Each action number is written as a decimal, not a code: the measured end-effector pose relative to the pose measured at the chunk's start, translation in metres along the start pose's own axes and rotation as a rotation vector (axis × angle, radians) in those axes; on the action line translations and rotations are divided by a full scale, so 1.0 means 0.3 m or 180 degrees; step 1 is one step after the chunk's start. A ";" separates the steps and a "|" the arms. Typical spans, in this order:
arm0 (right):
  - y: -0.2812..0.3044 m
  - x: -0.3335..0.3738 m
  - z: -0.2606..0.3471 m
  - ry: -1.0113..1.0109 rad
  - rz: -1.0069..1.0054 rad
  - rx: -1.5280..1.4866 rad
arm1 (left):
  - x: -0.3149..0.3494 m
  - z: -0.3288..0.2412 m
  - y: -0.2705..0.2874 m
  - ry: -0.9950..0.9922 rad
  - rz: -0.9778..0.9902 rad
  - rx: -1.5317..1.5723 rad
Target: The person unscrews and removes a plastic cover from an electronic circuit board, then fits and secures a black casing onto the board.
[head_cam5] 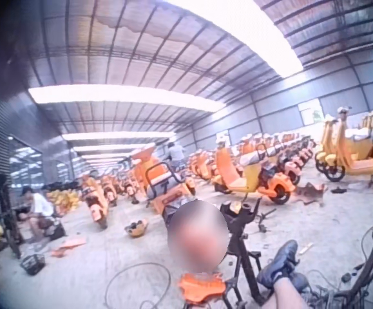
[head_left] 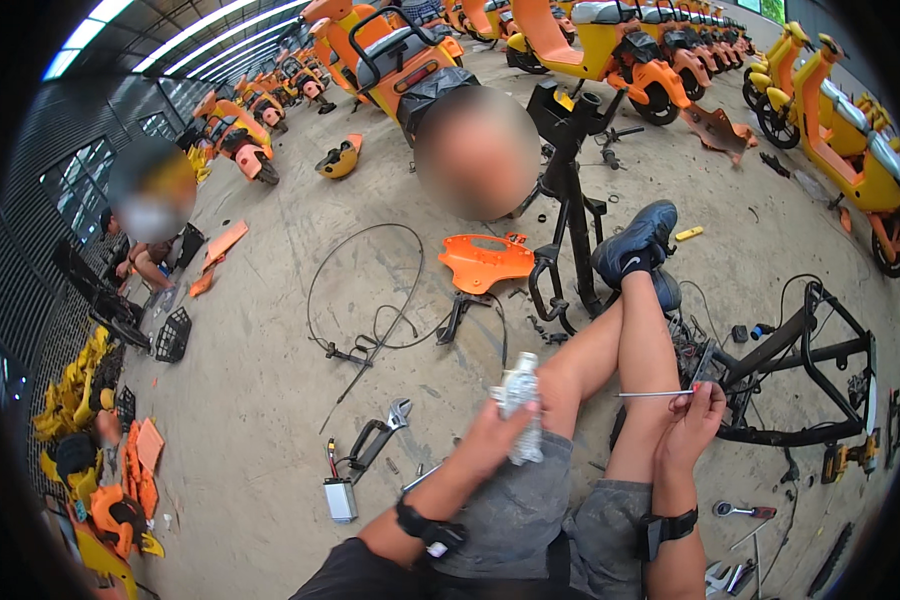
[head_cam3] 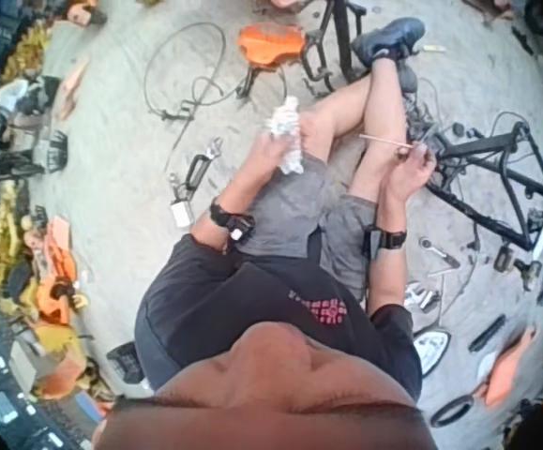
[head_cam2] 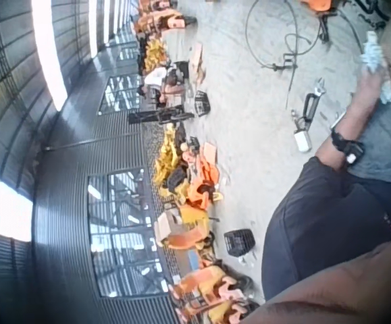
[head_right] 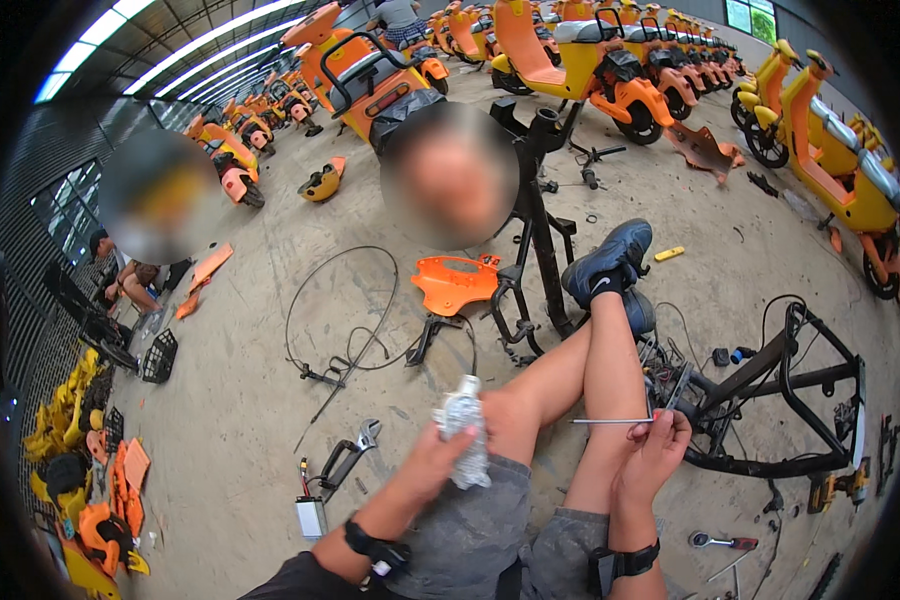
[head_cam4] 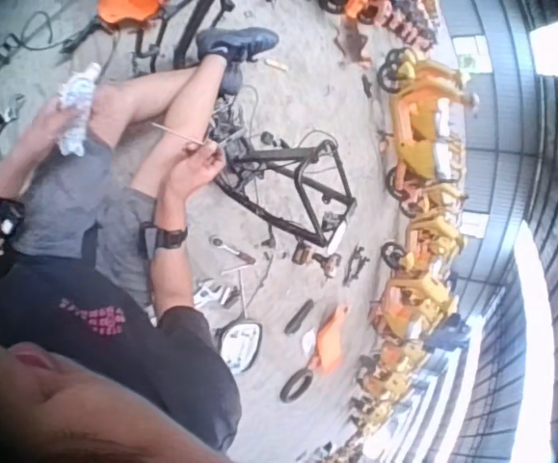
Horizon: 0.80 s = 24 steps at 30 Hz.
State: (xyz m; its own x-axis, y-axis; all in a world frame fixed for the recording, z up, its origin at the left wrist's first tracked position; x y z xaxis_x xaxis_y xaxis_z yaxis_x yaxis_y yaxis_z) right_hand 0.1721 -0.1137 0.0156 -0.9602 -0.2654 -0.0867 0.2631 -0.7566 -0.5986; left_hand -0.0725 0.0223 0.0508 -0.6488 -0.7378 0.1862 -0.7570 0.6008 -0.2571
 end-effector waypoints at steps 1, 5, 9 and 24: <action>-0.004 0.006 0.000 -0.0048 0.0022 0.0002 | 0.025 -0.029 0.080 0.0077 -0.0060 -0.0146; 0.036 -0.026 0.021 -0.0091 -0.0146 0.0003 | 0.088 -0.099 0.380 -0.0154 -0.0866 -0.0526; 0.032 -0.022 0.015 -0.0159 -0.0138 -0.0026 | 0.225 -0.032 0.684 0.0209 -0.1856 -0.1297; 0.059 -0.051 0.024 -0.0272 -0.0072 -0.0177 | 0.173 0.405 0.805 0.1448 -0.1880 0.0315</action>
Point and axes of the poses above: each hand's wrist, its own x-axis away from the middle knuckle, its own y-axis out of the back of the hand, z = x × y, the point moved 2 cm from there along -x, towards the middle knuckle
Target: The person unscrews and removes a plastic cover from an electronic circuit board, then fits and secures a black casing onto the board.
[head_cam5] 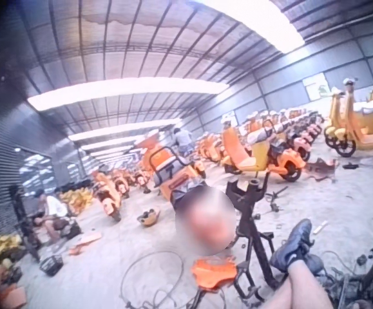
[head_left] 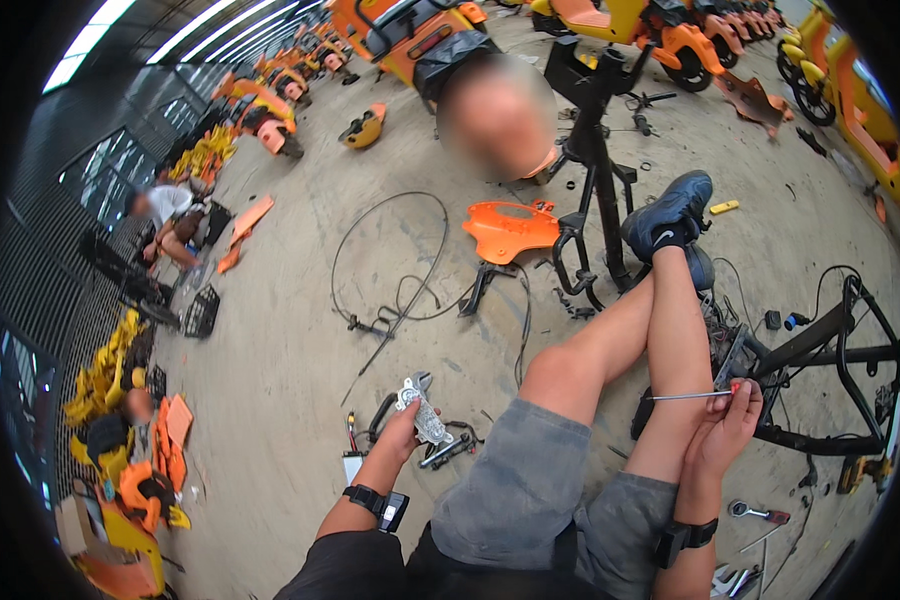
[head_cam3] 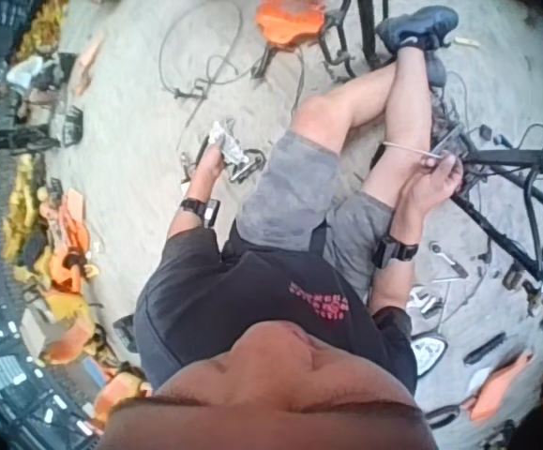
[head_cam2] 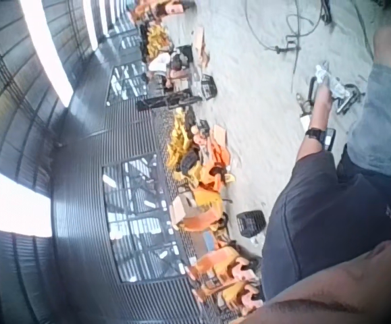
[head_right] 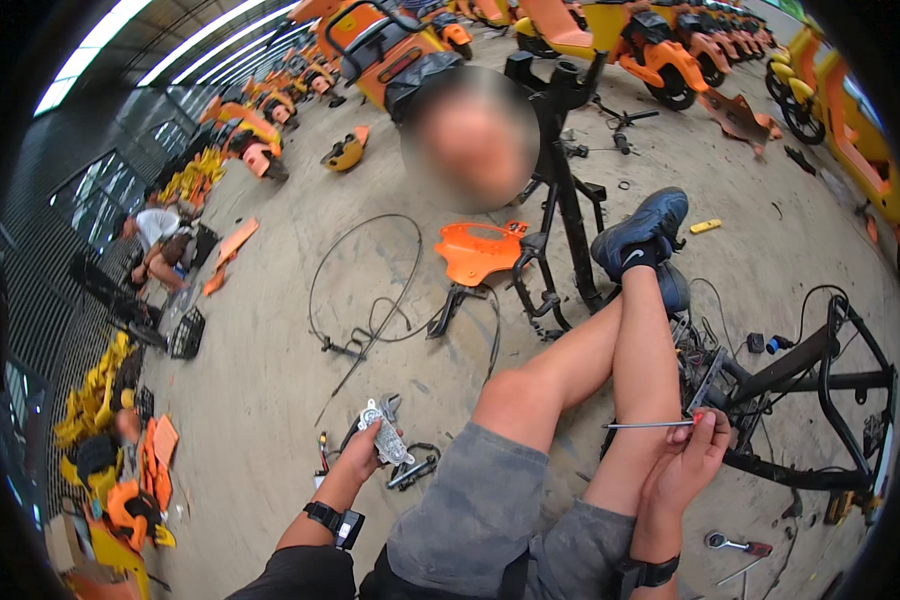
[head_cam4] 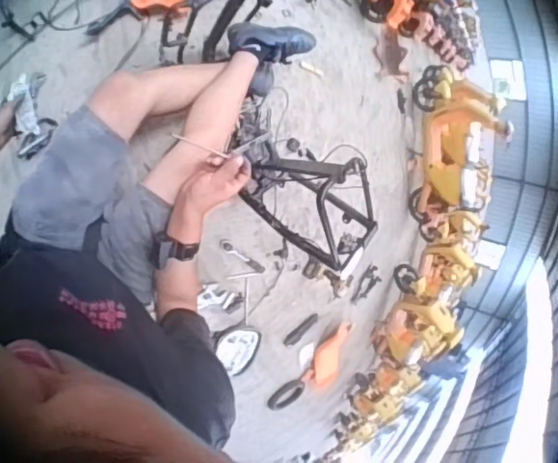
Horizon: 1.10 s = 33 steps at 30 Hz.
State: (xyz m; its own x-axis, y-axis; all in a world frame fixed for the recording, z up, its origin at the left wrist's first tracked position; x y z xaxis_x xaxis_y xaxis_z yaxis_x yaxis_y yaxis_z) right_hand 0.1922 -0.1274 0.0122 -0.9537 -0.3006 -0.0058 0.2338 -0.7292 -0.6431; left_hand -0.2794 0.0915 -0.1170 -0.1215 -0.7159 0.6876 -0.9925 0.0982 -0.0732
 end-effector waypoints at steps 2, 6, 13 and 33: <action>0.002 -0.006 0.006 -0.0041 0.0017 0.0028 | -0.056 -0.035 -0.011 0.0309 -0.0178 0.0346; -0.010 -0.023 0.004 -0.0012 -0.0119 0.0004 | -0.109 -0.326 -0.166 0.0643 -0.0588 0.0624; -0.006 -0.020 0.010 0.0093 -0.0084 0.0094 | 0.298 -1.101 -0.426 -0.3022 0.1013 0.0833; -0.048 0.008 -0.046 -0.0106 -0.0046 0.0147 | -0.144 0.012 -0.043 0.0331 -0.0218 0.0139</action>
Point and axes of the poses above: each hand's wrist, its own x-axis away from the middle knuckle, its own y-axis out of the back of the hand, z = x × y, the point moved 2 cm from there along -x, towards the middle knuckle
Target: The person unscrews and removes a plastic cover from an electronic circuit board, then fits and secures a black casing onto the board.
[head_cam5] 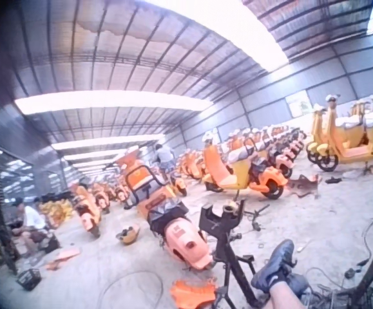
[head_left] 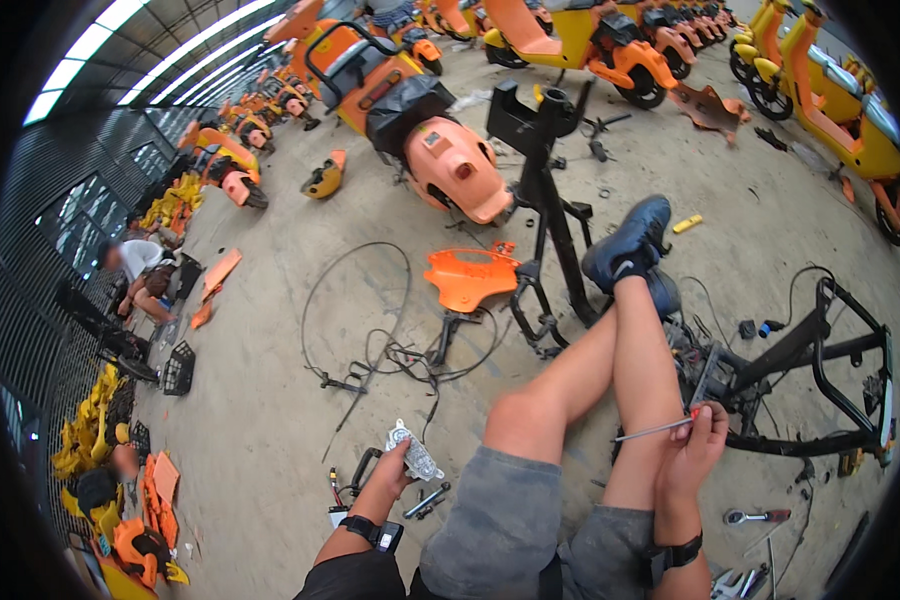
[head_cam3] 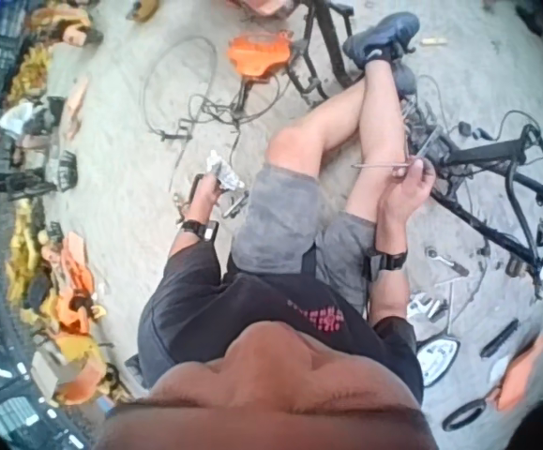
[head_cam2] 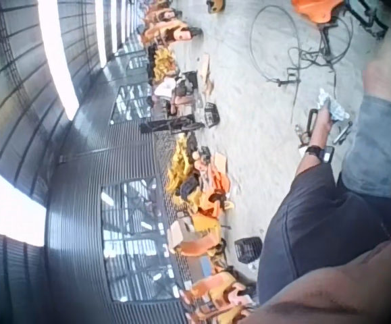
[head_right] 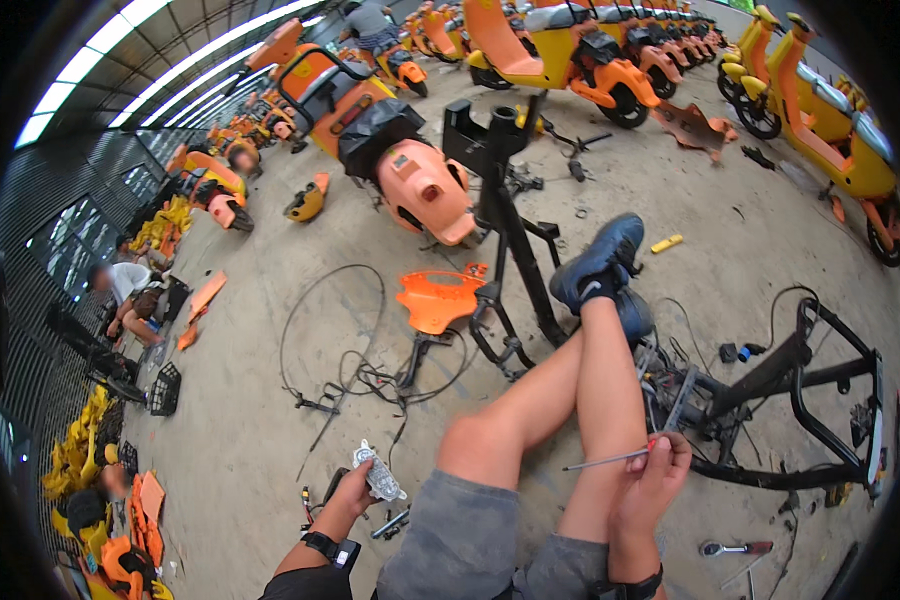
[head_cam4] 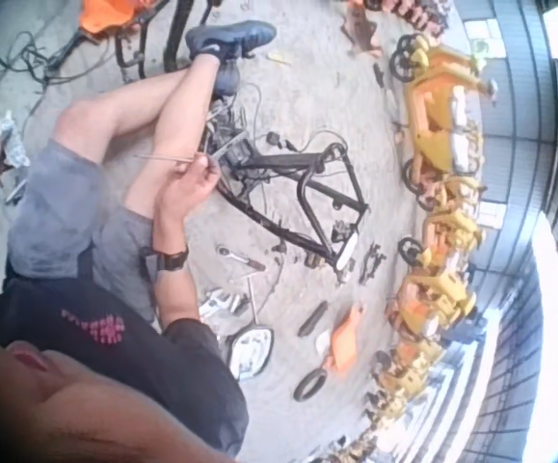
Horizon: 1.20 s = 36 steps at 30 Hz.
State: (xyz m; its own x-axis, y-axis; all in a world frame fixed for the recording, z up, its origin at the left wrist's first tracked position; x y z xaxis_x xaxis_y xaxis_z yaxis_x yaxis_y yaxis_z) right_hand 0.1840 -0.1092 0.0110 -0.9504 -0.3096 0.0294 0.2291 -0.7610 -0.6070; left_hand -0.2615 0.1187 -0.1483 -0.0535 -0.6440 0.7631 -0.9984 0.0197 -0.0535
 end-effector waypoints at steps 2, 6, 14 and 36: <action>0.002 -0.006 -0.007 -0.0154 -0.0212 -0.0036 | -0.044 -0.023 0.009 0.0106 0.0029 0.0239; 0.057 -0.032 -0.020 0.0095 0.0029 -0.0094 | -0.142 -0.245 -0.045 0.0457 -0.0195 -0.0049; 0.010 0.026 -0.027 0.0082 0.0082 0.0280 | 0.218 -1.482 -0.114 -0.2877 -0.0510 0.0978; 0.042 -0.009 -0.040 0.0255 0.0094 0.0299 | -0.078 -0.367 -0.404 -0.1922 0.0606 -0.1159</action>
Point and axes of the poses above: each hand's wrist, its own x-axis away from the middle knuckle, its own y-axis out of the back of the hand, z = x × y, the point moved 2 cm from there along -x, towards the middle knuckle
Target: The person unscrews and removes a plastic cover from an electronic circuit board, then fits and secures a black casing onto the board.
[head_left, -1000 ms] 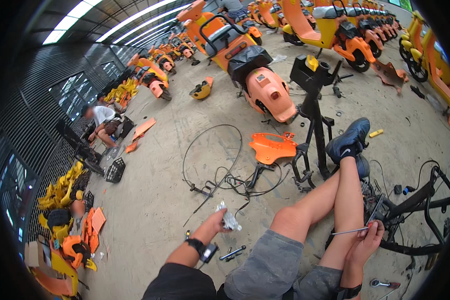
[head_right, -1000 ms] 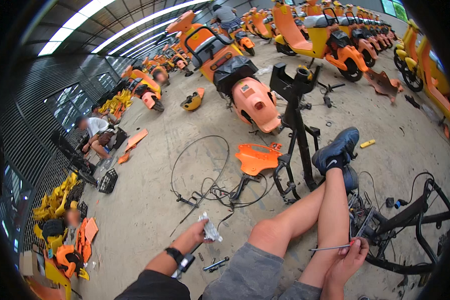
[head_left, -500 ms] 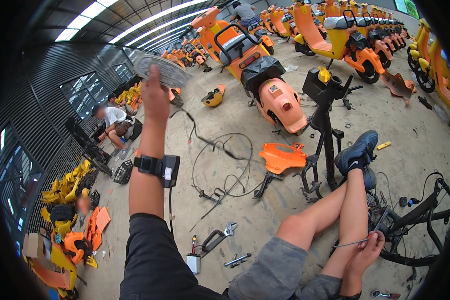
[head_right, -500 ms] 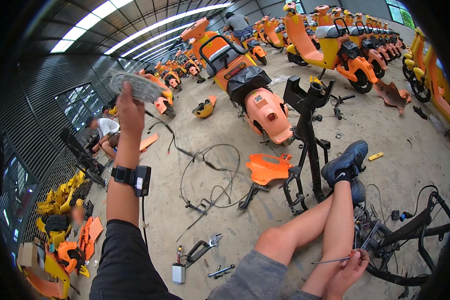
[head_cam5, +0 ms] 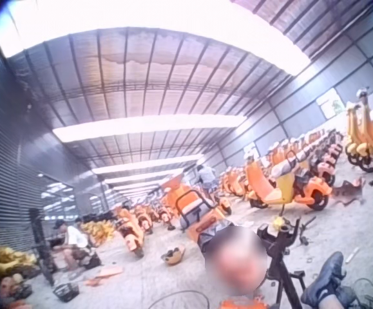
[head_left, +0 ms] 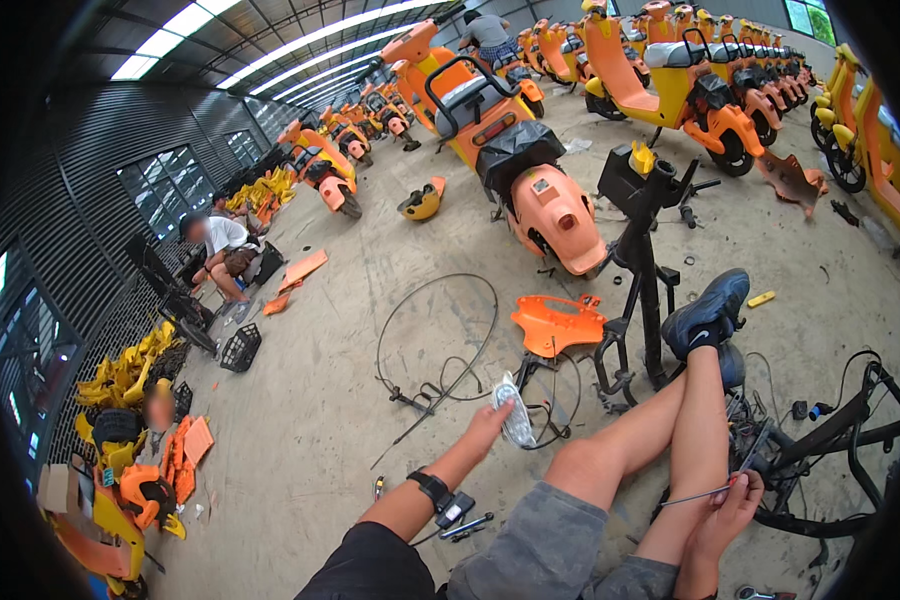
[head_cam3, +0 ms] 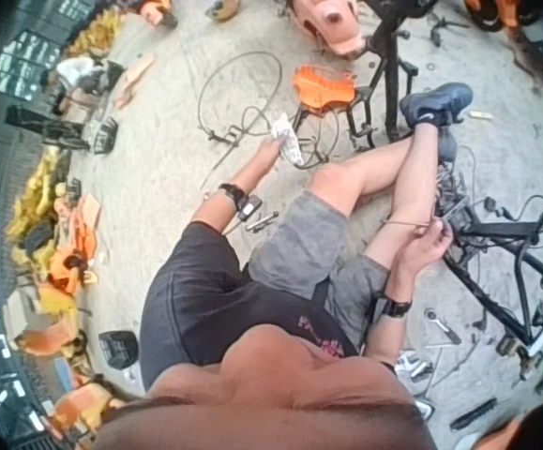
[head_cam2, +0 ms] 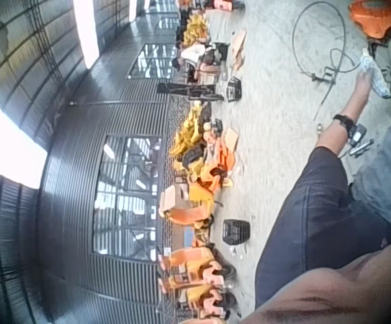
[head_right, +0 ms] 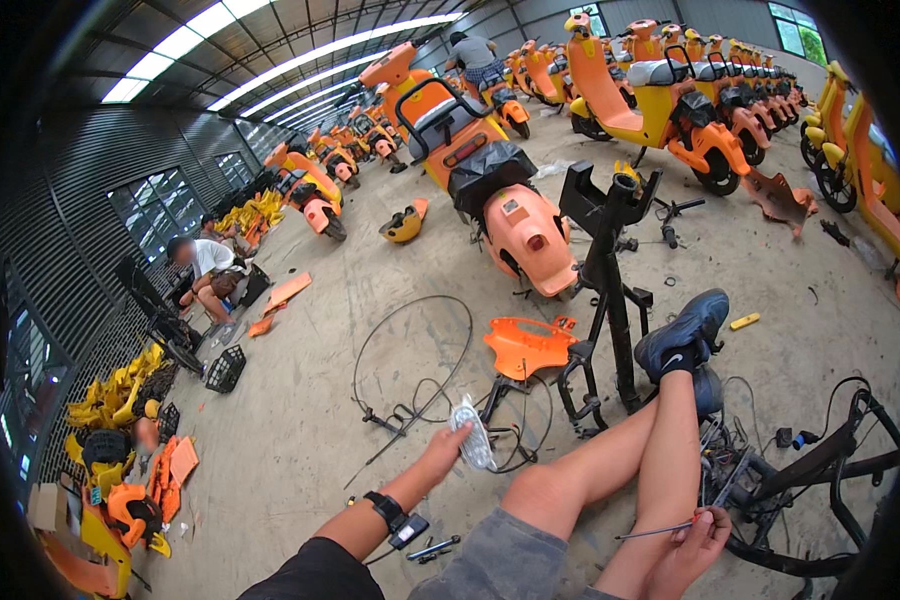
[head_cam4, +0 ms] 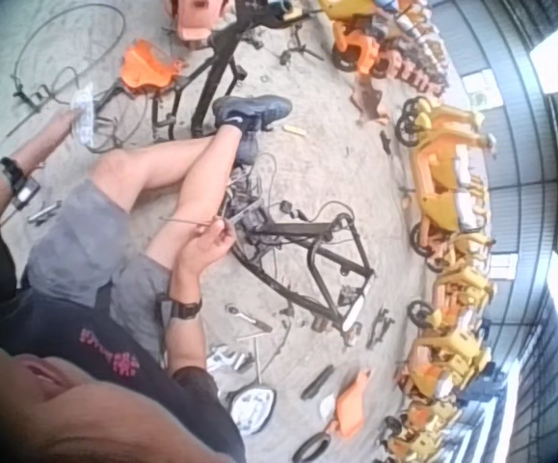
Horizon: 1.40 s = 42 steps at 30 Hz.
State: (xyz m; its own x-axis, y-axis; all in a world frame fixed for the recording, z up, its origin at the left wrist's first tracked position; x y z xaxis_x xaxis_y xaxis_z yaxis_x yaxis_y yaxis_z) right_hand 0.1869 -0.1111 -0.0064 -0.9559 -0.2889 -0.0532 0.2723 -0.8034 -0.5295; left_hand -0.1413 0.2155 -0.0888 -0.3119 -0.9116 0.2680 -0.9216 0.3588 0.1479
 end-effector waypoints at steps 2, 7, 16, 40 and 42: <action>0.004 0.004 0.001 -0.0030 -0.0017 0.0026 | 0.076 0.011 -0.060 0.0386 0.0172 0.0273; -0.018 0.003 0.011 -0.0127 -0.0010 -0.0004 | 0.171 0.043 -0.032 0.1430 0.0015 0.0752; -0.020 0.004 0.010 -0.0153 -0.0036 -0.0060 | 0.239 -0.107 0.152 0.1221 -0.0165 0.1814; 0.046 -0.018 -0.036 -0.0054 -0.0118 0.0157 | 0.517 -0.397 -0.625 0.1428 0.3153 0.1629; 0.040 -0.043 -0.025 0.0017 -0.0211 -0.0054 | 0.484 -0.371 -0.719 0.1589 0.2891 0.1601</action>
State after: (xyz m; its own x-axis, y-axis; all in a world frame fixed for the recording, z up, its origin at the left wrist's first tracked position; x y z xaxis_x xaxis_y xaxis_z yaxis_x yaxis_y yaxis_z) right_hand 0.2016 -0.1132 -0.0184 -0.9724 -0.2325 -0.0220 0.2064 -0.8117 -0.5464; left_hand 0.0378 0.0281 0.0241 -0.8852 -0.1367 0.4447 -0.4267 0.6193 -0.6590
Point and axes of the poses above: each hand's wrist, its own x-axis away from the middle knuckle, its own y-axis out of the back of the hand, z = x × y, the point moved 2 cm from there along -x, towards the middle knuckle
